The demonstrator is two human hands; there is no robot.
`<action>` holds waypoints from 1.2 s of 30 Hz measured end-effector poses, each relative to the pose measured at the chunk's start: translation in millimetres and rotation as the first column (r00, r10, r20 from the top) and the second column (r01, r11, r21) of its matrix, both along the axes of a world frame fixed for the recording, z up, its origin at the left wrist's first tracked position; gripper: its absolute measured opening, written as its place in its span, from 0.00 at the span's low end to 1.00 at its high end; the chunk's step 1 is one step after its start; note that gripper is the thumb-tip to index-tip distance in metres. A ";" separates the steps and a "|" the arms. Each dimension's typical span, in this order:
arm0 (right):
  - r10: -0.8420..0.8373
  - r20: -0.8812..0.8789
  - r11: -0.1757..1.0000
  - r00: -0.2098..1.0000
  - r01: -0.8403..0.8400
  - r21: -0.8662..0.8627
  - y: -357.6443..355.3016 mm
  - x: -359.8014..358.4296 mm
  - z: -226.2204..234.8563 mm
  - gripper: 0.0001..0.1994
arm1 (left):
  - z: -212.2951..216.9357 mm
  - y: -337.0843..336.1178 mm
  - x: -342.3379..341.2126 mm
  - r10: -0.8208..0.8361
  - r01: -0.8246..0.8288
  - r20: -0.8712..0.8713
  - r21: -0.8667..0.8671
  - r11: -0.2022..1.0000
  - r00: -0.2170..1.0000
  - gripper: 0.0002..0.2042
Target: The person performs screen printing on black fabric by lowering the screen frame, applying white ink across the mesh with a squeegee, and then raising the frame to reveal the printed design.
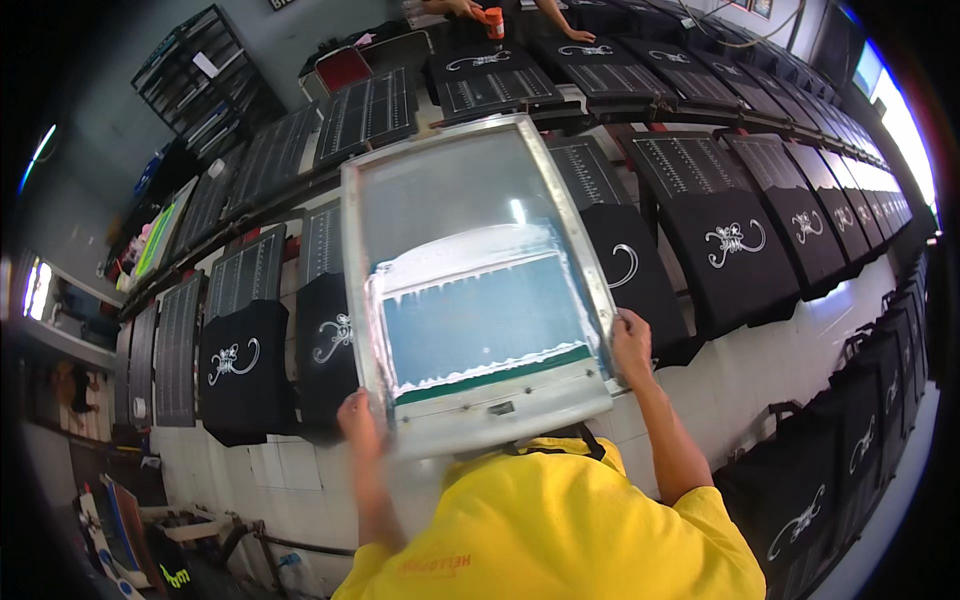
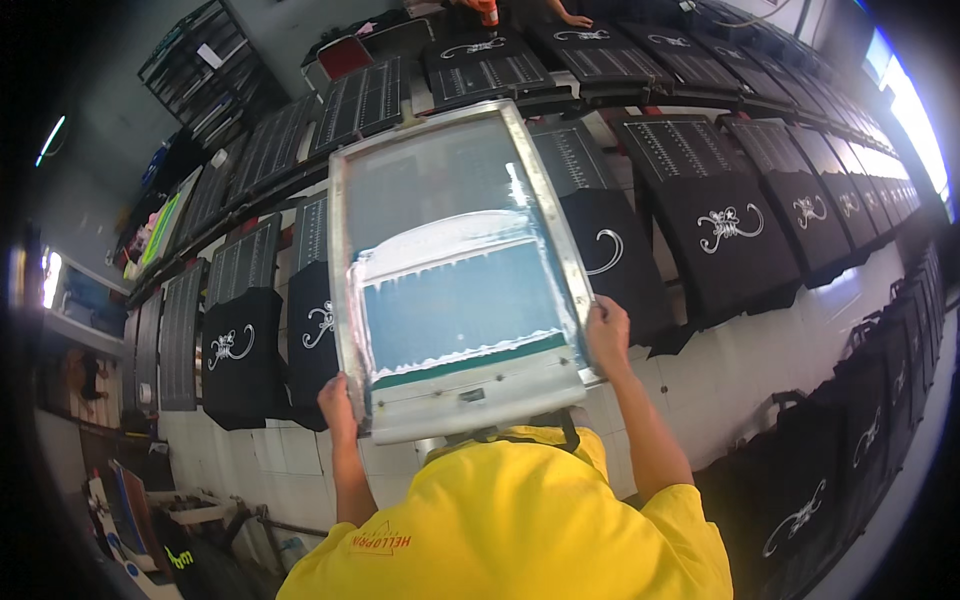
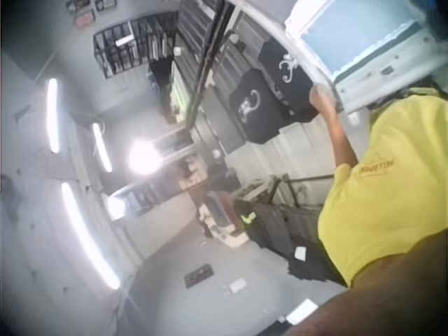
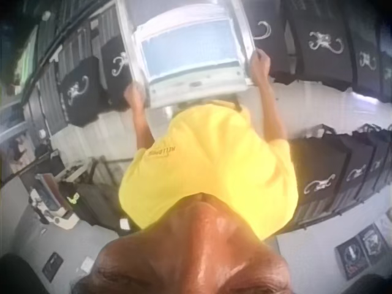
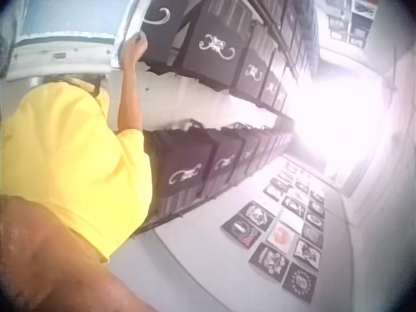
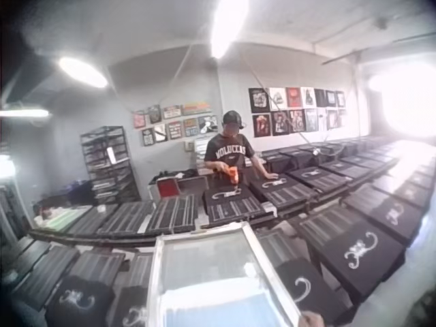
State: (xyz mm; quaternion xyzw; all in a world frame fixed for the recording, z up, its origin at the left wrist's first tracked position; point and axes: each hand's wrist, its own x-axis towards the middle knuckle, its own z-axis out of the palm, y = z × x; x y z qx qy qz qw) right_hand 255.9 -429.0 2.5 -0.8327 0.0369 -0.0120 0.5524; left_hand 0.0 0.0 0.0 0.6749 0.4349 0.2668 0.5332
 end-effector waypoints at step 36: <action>-0.021 0.112 0.980 0.993 0.043 -0.195 12.4 -20.5 50.4 0.15 | 7.3 19.3 14.8 -0.140 0.140 -0.015 -0.004 0.990 0.990 0.14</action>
